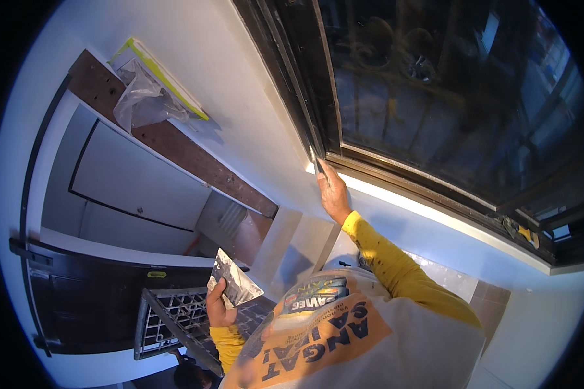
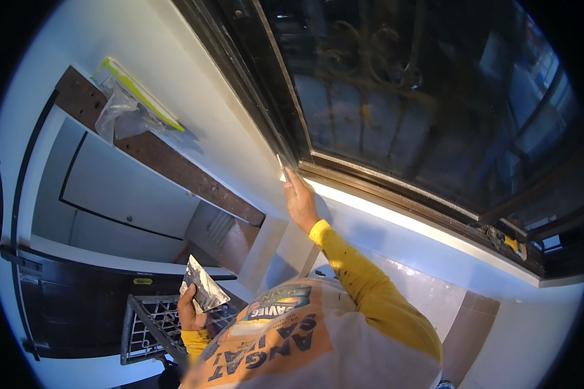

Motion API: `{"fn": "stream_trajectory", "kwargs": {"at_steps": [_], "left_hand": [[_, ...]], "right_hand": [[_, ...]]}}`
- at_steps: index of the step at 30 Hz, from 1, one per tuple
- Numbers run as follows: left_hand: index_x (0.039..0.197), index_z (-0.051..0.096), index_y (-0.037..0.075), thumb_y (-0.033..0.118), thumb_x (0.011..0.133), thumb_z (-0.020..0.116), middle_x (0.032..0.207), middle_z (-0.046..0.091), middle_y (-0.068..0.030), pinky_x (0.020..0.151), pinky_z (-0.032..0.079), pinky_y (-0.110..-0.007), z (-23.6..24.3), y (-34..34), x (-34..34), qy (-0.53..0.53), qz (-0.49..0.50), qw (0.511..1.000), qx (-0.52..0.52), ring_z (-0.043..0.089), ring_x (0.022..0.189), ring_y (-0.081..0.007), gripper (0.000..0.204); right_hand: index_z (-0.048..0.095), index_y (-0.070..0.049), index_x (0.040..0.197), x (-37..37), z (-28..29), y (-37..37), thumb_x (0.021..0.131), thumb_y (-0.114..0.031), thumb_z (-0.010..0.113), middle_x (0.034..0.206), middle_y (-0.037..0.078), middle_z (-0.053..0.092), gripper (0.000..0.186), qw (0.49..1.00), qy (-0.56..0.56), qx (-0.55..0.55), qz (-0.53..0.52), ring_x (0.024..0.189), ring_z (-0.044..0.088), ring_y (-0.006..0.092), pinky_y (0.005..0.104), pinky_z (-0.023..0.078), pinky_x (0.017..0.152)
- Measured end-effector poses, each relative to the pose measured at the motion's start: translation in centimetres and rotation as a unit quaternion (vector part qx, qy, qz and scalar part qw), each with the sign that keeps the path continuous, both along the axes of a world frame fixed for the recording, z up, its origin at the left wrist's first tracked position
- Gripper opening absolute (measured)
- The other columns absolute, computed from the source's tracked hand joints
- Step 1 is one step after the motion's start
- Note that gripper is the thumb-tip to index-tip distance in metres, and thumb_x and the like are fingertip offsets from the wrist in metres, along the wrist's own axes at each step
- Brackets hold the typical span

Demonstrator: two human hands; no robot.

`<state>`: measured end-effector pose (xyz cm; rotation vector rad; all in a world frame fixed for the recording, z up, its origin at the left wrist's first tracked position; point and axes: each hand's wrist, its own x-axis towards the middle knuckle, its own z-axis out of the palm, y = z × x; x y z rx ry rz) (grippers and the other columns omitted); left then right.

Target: The person scoops white wall compound onto a hawk and uses a putty knife to apply it to the wall around a window frame. They repeatedly smooth the compound along the frame edges and corners, then briefly retrieve a phone charger from a bag and plug it into a wall socket before returning to the wall work.

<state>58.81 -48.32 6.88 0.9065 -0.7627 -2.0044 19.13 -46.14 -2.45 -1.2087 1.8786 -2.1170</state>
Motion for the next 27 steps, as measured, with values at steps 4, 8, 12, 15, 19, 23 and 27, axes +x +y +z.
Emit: {"fn": "stream_trajectory", "kwargs": {"at_steps": [4,8,12,15,19,23,27], "left_hand": [[0.132,0.059,-0.001,0.007,0.099,0.060,0.123,0.069,-0.0129,0.100,0.055,-0.041,-0.8,0.0,0.6,-0.010,0.004,1.000,0.024,0.070,0.109,-0.0263,0.034],[0.132,0.059,-0.001,0.007,0.099,0.060,0.122,0.069,-0.0131,0.098,0.055,-0.042,-1.3,0.0,0.7,-0.001,-0.005,1.000,0.027,0.070,0.109,-0.0271,0.034],[0.132,0.059,-0.001,0.006,0.099,0.060,0.122,0.070,-0.0134,0.098,0.055,-0.042,-0.8,0.2,0.6,0.009,0.002,1.000,0.025,0.070,0.109,-0.0274,0.034],[0.133,0.058,-0.001,0.006,0.098,0.060,0.122,0.069,-0.0135,0.099,0.055,-0.042,-0.3,0.4,0.7,0.003,-0.002,1.000,0.014,0.070,0.109,-0.0274,0.035],[0.131,0.060,-0.001,0.005,0.097,0.061,0.122,0.070,-0.0142,0.098,0.056,-0.043,-0.6,1.1,1.2,0.013,0.021,0.999,0.031,0.070,0.109,-0.0285,0.034],[0.133,0.058,-0.001,0.006,0.098,0.060,0.125,0.069,-0.0131,0.101,0.054,-0.042,-1.2,1.0,1.5,0.014,0.018,0.999,0.027,0.069,0.112,-0.0271,0.036],[0.133,0.059,-0.001,0.005,0.098,0.060,0.125,0.069,-0.0125,0.102,0.053,-0.042,-1.2,1.0,1.4,0.032,0.010,0.999,0.039,0.069,0.112,-0.0269,0.036]], "right_hand": [[0.058,0.002,0.137,-0.1,-0.6,0.4,0.103,-0.012,0.056,0.128,0.027,0.065,0.037,0.999,-0.032,0.035,-0.014,0.120,0.062,0.0420,0.0426,0.048,0.102],[0.054,0.000,0.142,0.5,-0.2,-0.8,0.107,-0.019,0.054,0.138,0.025,0.060,0.040,0.999,0.007,0.042,0.015,0.130,0.058,0.0370,0.0392,0.043,0.110],[0.052,0.001,0.143,0.8,2.6,-3.1,0.106,-0.016,0.054,0.139,0.026,0.059,0.040,1.000,0.017,0.004,0.013,0.131,0.056,0.0388,0.0407,0.043,0.111],[0.052,0.002,0.143,0.4,5.4,-4.4,0.104,-0.010,0.054,0.139,0.027,0.058,0.040,0.998,0.050,-0.036,-0.004,0.129,0.056,0.0411,0.0420,0.044,0.109],[0.051,0.003,0.143,-0.5,7.8,-5.7,0.104,-0.009,0.053,0.139,0.027,0.057,0.040,0.994,0.081,-0.068,-0.021,0.128,0.056,0.0435,0.0425,0.044,0.109],[0.046,0.003,0.146,-0.9,8.3,-7.4,0.103,-0.010,0.055,0.144,0.028,0.052,0.046,0.994,0.088,-0.055,-0.025,0.132,0.051,0.0439,0.0438,0.041,0.112],[0.032,0.007,0.152,1.1,7.6,-9.8,0.101,-0.008,0.054,0.153,0.031,0.037,0.057,0.992,0.111,-0.010,-0.065,0.141,0.038,0.0468,0.0491,0.031,0.118]]}}
